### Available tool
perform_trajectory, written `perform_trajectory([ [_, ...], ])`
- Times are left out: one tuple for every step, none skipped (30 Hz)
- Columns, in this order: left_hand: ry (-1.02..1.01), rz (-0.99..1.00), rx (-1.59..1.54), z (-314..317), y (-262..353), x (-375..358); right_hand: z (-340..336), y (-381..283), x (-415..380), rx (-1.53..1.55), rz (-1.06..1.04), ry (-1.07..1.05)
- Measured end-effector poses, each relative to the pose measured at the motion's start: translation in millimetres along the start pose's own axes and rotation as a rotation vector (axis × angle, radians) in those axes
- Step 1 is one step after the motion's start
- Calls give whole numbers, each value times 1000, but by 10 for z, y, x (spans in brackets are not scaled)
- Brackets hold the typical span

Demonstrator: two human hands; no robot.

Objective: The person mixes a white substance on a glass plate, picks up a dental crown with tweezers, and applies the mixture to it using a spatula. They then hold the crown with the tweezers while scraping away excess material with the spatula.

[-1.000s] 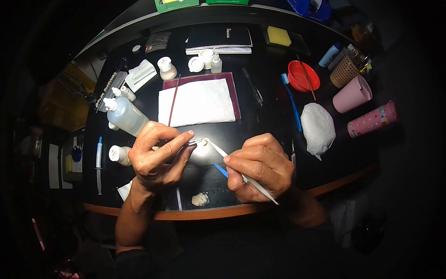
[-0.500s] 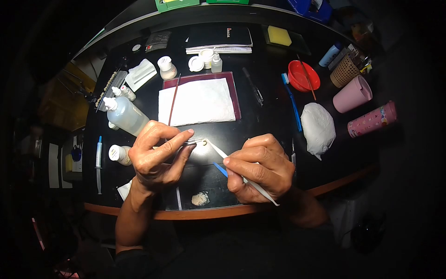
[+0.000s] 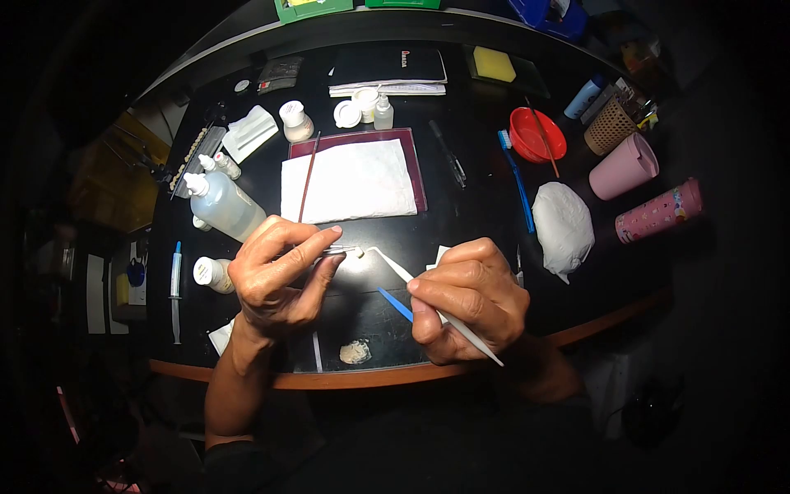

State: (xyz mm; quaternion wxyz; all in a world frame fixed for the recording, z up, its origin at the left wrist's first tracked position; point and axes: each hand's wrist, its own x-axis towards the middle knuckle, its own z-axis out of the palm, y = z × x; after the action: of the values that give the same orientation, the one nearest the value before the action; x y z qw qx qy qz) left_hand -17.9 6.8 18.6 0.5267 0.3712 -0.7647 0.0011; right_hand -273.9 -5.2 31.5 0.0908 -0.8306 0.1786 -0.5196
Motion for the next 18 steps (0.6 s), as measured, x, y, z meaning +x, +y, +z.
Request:
perform_trajectory([
  [-1, -11, -11, 10, -11, -16, -5, -1, 3, -3, -4, 8],
  [-2, -22, -21, 17, -19, -26, -7, -1, 7, -7, -7, 16],
  [-5, -24, -24, 19, -22, -28, -5, -1, 8, -6, -11, 13],
  [-9, -27, -28, 22, -23, -28, -2, -2, 8, -6, -13, 10],
  [-13, -29, -32, 25, -22, -25, 0, -2, 6, -6, -16, 6],
  [-18, -39, -39, 25, -18, -20, 4, 2, 2, -6, -20, 12],
  [-23, -51, -46, 20, -9, -14, 11, 8, -4, -4, -24, 18],
  [-28, -62, -52, 15, -1, -11, 16, 12, -6, -3, -28, 24],
  [-42, -119, -93, 12, 9, -11, 17, 13, -4, 2, -27, 30],
  [-55, -175, -135, 9, 22, -14, 16, 14, -1, 7, -25, 35],
  [-69, -230, -176, 2, 35, -15, 16, 16, 3, 11, -25, 42],
  [-106, -375, -282, -23, 54, -12, 18, 22, 7, 16, -23, 51],
  [-143, -521, -388, -61, 78, -7, 21, 29, 6, 22, -22, 61],
  [-179, -668, -492, -89, 90, 0, 24, 34, 8, 29, -21, 70],
  [-162, -745, -622, -92, 88, 5, 20, 36, 14, 33, -15, 63],
  [-142, -821, -753, -82, 80, 3, 10, 37, 20, 38, -9, 55],
  [-121, -896, -884, -77, 63, -6, 5, 40, 23, 44, -3, 47],
  [-150, -931, -912, -74, 20, -25, 5, 47, 21, 45, -7, 50],
])
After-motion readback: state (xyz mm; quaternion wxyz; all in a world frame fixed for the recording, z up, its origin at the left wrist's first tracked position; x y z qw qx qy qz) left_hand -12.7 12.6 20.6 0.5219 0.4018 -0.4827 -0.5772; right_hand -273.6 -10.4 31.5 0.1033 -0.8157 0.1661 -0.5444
